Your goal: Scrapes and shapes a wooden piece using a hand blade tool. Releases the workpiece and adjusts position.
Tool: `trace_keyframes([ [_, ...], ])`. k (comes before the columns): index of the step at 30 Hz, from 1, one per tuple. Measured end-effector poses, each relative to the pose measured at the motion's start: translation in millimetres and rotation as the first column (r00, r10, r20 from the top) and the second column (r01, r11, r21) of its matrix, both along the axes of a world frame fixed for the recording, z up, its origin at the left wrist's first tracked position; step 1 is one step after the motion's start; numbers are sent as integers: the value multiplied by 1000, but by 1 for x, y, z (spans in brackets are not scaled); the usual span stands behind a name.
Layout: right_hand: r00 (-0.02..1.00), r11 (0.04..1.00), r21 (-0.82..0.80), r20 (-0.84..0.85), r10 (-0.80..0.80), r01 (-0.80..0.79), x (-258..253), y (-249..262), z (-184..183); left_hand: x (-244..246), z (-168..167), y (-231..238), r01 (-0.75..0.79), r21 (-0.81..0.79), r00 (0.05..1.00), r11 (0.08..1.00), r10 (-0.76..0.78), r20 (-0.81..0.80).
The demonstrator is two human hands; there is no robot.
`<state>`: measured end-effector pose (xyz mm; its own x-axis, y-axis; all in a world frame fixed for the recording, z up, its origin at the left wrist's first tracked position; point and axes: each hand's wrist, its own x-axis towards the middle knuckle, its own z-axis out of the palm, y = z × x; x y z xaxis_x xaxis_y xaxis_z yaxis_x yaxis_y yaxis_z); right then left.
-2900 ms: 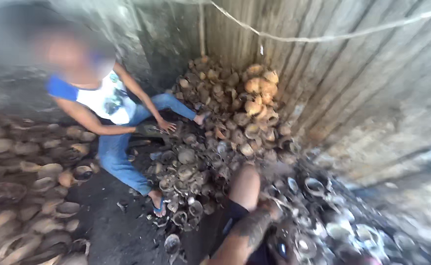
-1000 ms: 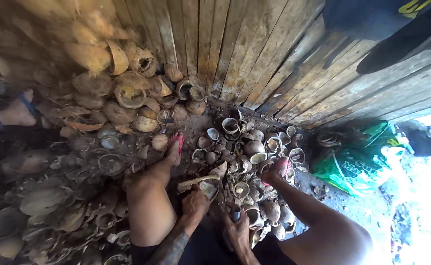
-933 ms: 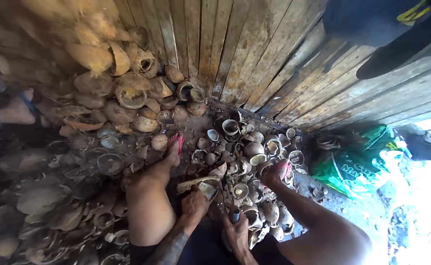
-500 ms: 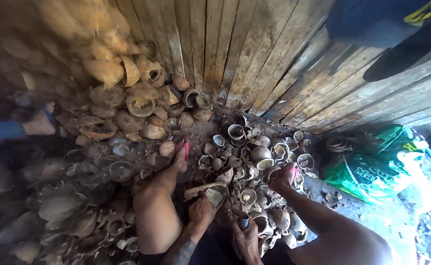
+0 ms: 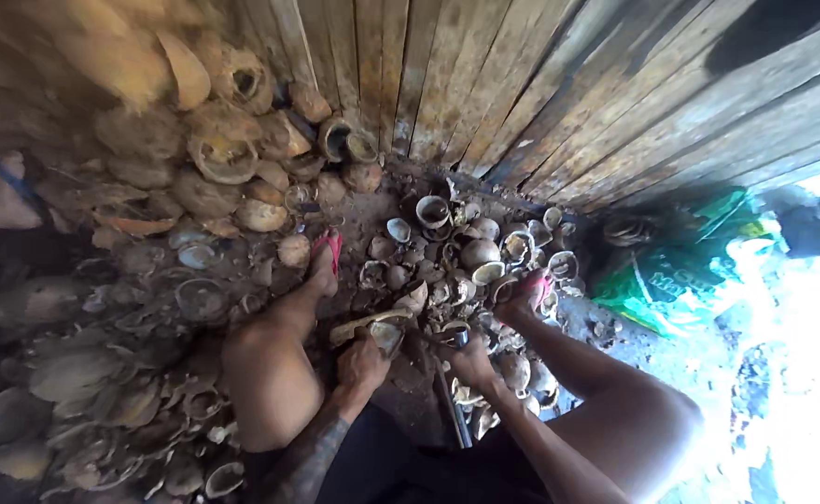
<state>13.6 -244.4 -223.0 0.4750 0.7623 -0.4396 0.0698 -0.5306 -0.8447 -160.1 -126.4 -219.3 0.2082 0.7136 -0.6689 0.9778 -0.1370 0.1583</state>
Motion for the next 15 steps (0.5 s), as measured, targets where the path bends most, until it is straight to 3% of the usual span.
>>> trace_keyframes([
  [3,999,999,39,-45,-29,30,-4,-3,1,-3,0,-2,-15,3,998,1000,15,67],
  [10,945,941,95,-20,-325,325,-89,-16,4,-16,1,-32,-152,106,984,983,140,111],
  [15,933,938,-12,-103,-345,345,-75,-19,9,-11,-1,-13,-80,-34,996,996,82,46],
])
